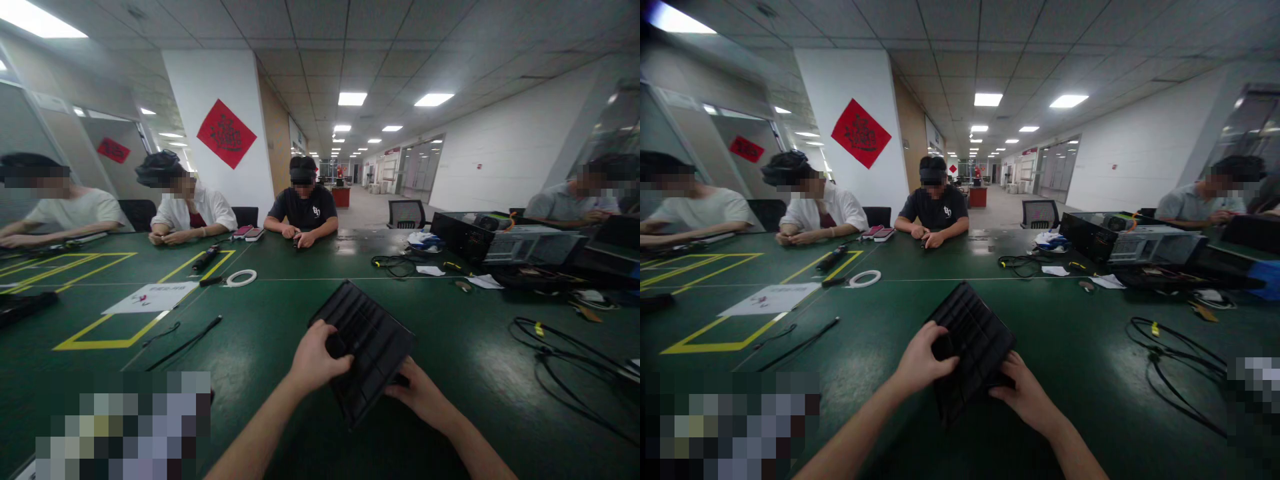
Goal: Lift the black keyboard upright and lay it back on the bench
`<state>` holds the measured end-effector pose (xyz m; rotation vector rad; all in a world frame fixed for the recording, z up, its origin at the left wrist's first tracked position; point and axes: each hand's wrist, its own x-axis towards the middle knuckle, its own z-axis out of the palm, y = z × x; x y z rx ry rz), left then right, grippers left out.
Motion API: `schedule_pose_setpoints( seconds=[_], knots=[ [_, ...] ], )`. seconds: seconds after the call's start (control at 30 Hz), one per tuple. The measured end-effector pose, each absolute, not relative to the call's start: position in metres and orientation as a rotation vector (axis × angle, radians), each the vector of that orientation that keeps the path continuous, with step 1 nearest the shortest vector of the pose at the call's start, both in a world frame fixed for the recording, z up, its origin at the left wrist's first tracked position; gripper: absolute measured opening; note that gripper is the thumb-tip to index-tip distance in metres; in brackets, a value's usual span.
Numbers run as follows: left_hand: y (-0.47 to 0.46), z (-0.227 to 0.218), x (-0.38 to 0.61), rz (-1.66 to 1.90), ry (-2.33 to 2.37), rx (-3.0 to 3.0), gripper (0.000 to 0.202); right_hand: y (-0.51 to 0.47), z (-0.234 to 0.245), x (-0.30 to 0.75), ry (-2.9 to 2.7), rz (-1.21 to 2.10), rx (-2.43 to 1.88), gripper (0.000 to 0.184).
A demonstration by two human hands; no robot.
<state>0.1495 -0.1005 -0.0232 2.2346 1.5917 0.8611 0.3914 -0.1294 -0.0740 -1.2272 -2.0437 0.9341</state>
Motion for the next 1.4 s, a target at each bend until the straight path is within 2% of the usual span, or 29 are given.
schedule_pose_setpoints(
  seconds=[0.07,0.13,0.23,0.53,0.63,0.73,1.0,1.1,1.2,1.33,1.4],
  knots=[
    [-0.074,-0.013,0.120,0.757,1.854,2.192,0.043,-0.128,-0.075,0.392,-2.011,0.984,-1.265,0.049],
    [-0.046,-0.004,0.087,0.499,2.174,2.091,0.045,-0.128,-0.075,0.391,-1.958,1.046,-1.319,0.055],
    [-0.011,0.003,0.040,0.345,2.376,1.951,0.048,-0.130,-0.074,0.390,-1.910,1.097,-1.346,0.054],
    [0.013,-0.003,-0.013,0.105,2.522,1.830,0.055,-0.131,-0.075,0.388,-1.938,1.095,-1.338,0.054],
    [0.006,0.002,-0.004,0.104,2.567,1.922,0.055,-0.132,-0.074,0.388,-1.929,1.113,-1.342,0.054],
    [-0.016,0.002,0.018,0.093,2.543,2.045,0.040,-0.131,-0.073,0.389,-1.906,1.138,-1.363,0.054],
    [-0.125,-0.035,0.069,-0.098,2.334,2.239,0.035,-0.132,-0.068,0.389,-1.898,1.111,-1.378,0.054],
    [-0.150,-0.040,0.069,-0.193,2.401,2.188,0.038,-0.129,-0.062,0.406,-1.944,0.941,-1.426,0.051],
    [-0.159,-0.040,0.065,-0.268,2.447,2.177,0.044,-0.124,-0.066,0.450,-1.934,0.588,-1.581,0.048],
    [-0.161,-0.042,0.058,-0.260,2.465,2.199,0.051,-0.125,-0.089,0.529,-1.801,0.098,-1.827,0.048],
    [-0.162,-0.044,0.055,-0.232,2.468,2.220,0.048,-0.129,-0.104,0.561,-1.770,-0.054,-1.937,0.048]
  ],
)
